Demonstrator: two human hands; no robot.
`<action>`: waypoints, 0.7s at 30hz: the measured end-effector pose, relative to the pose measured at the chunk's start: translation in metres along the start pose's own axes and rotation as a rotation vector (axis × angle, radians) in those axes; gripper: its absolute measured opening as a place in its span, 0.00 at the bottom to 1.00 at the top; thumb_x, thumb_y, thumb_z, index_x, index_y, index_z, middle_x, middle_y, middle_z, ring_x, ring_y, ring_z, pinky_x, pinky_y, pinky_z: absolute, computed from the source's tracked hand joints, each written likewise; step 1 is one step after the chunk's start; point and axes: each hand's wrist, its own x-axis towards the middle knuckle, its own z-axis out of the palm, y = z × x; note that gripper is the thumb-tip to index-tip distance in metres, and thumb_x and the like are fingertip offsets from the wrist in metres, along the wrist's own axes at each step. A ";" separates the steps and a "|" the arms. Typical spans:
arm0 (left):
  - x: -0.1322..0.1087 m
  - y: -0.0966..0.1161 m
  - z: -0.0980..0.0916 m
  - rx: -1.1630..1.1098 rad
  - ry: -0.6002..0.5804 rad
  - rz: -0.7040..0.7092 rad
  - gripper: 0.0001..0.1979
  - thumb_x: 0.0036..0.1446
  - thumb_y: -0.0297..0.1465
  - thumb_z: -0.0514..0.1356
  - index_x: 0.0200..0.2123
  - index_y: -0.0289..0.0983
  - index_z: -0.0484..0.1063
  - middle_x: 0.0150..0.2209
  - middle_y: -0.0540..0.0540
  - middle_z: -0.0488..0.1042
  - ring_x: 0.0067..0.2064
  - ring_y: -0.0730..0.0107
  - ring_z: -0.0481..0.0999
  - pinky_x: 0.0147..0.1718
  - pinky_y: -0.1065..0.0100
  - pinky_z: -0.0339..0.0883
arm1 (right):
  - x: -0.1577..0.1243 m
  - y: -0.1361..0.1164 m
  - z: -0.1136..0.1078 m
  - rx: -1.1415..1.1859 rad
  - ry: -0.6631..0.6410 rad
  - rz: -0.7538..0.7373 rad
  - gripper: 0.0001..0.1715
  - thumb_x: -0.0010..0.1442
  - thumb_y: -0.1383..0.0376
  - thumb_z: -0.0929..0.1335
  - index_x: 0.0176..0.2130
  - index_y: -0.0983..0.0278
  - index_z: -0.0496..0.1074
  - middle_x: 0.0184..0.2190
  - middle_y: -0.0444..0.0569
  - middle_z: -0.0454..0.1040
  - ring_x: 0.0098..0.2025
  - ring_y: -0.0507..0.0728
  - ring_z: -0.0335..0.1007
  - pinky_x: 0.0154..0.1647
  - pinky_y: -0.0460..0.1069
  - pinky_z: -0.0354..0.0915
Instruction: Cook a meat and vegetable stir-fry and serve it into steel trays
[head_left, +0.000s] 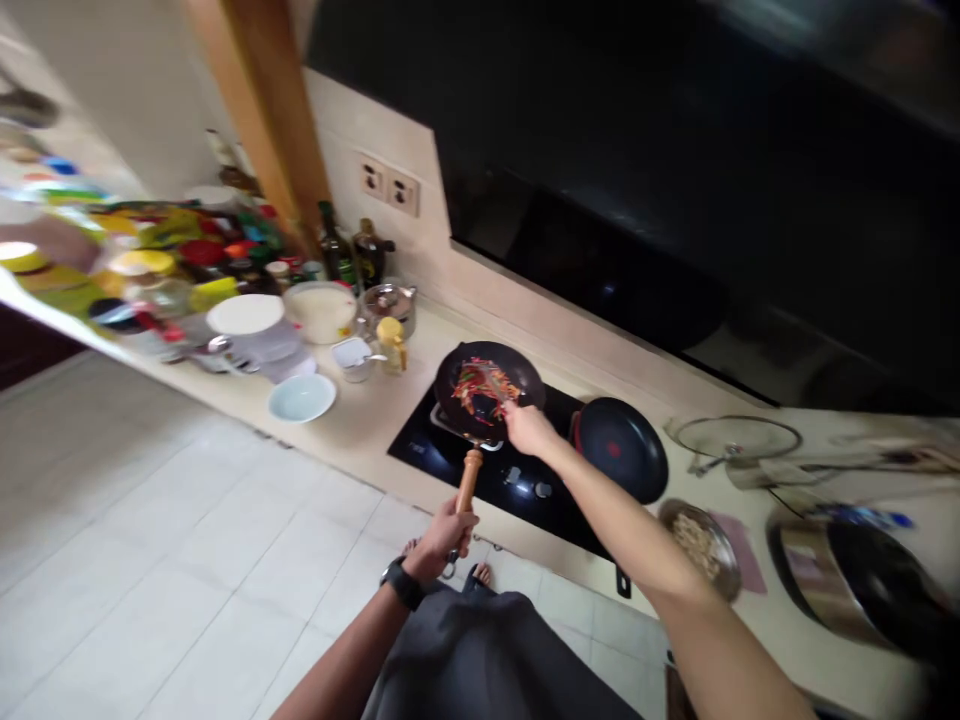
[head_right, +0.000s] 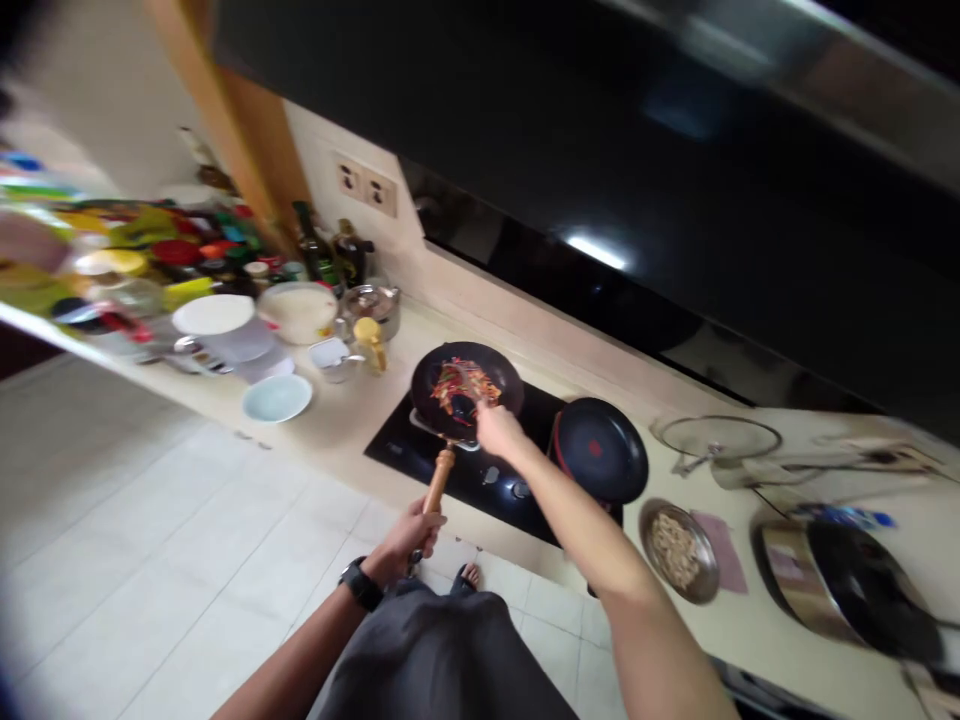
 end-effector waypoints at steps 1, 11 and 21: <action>0.000 -0.001 -0.001 0.010 0.006 0.007 0.17 0.47 0.36 0.66 0.32 0.42 0.59 0.19 0.60 0.62 0.15 0.80 0.58 0.13 0.76 0.54 | -0.004 -0.002 0.006 0.009 -0.007 -0.002 0.27 0.71 0.68 0.60 0.67 0.68 0.62 0.49 0.64 0.80 0.49 0.64 0.81 0.44 0.51 0.70; 0.006 0.019 -0.011 0.408 0.151 0.081 0.18 0.53 0.46 0.64 0.37 0.40 0.64 0.23 0.53 0.68 0.21 0.67 0.70 0.20 0.68 0.63 | -0.073 0.049 0.023 0.179 0.094 -0.002 0.26 0.75 0.64 0.58 0.68 0.63 0.64 0.47 0.61 0.81 0.46 0.63 0.81 0.44 0.50 0.68; 0.028 -0.017 0.155 0.500 -0.054 -0.085 0.21 0.67 0.41 0.59 0.24 0.36 0.70 0.24 0.44 0.71 0.32 0.63 0.76 0.31 0.68 0.68 | -0.085 0.099 0.023 0.317 0.156 0.064 0.26 0.75 0.63 0.58 0.67 0.61 0.67 0.50 0.52 0.82 0.50 0.60 0.79 0.47 0.47 0.65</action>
